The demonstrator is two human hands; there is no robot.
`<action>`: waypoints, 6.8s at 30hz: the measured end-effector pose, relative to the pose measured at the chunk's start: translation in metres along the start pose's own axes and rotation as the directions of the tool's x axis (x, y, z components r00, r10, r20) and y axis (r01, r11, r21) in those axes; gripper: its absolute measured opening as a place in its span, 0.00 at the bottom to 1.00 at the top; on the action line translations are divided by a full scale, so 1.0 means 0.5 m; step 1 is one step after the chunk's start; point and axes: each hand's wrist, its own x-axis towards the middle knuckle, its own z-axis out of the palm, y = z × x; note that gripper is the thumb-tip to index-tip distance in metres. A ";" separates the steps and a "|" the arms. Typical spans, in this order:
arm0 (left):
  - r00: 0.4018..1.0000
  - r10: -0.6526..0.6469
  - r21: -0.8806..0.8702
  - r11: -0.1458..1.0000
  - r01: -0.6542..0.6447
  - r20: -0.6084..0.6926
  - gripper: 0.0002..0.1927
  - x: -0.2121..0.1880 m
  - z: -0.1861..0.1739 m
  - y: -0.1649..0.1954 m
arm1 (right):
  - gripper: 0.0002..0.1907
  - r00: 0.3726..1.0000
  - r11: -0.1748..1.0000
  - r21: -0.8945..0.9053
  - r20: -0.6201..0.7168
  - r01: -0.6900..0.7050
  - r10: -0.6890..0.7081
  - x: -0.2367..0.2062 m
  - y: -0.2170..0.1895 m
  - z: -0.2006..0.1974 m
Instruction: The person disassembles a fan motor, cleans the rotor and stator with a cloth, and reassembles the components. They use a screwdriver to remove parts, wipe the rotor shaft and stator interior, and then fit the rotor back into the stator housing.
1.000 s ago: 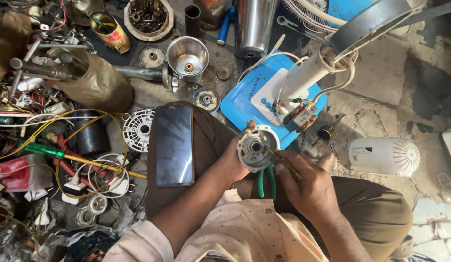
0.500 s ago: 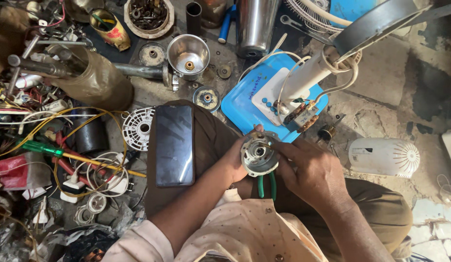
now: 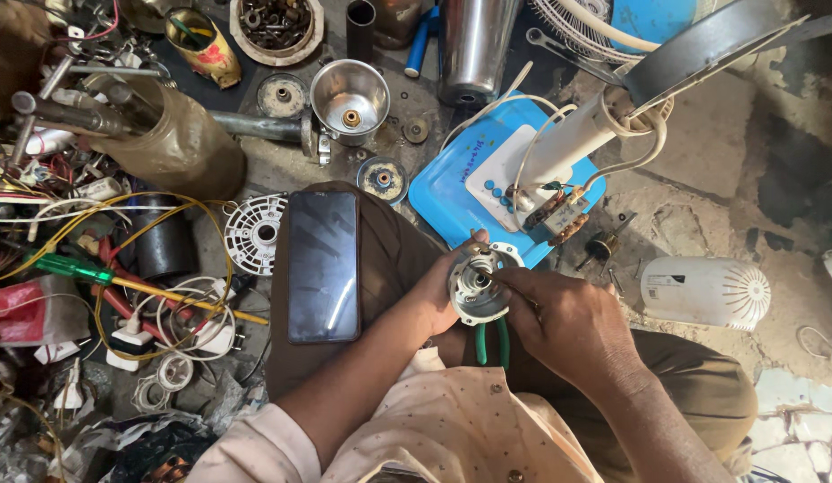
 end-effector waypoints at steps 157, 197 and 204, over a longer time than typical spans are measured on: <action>0.917 0.336 0.393 0.830 -0.396 0.216 0.36 -0.062 0.001 0.021 | 0.14 0.787 0.486 0.830 -0.096 -0.275 0.610 -0.041 0.114 0.221; 0.849 0.482 0.705 0.524 -0.478 0.217 0.23 -0.052 0.012 -0.019 | 0.09 1.000 0.993 -0.119 0.005 -0.011 0.011 -0.013 0.137 0.048; 0.843 0.492 0.775 0.439 -0.455 0.216 0.22 -0.055 0.015 -0.015 | 0.09 0.998 0.996 -0.074 0.028 -0.045 0.048 -0.018 0.157 0.061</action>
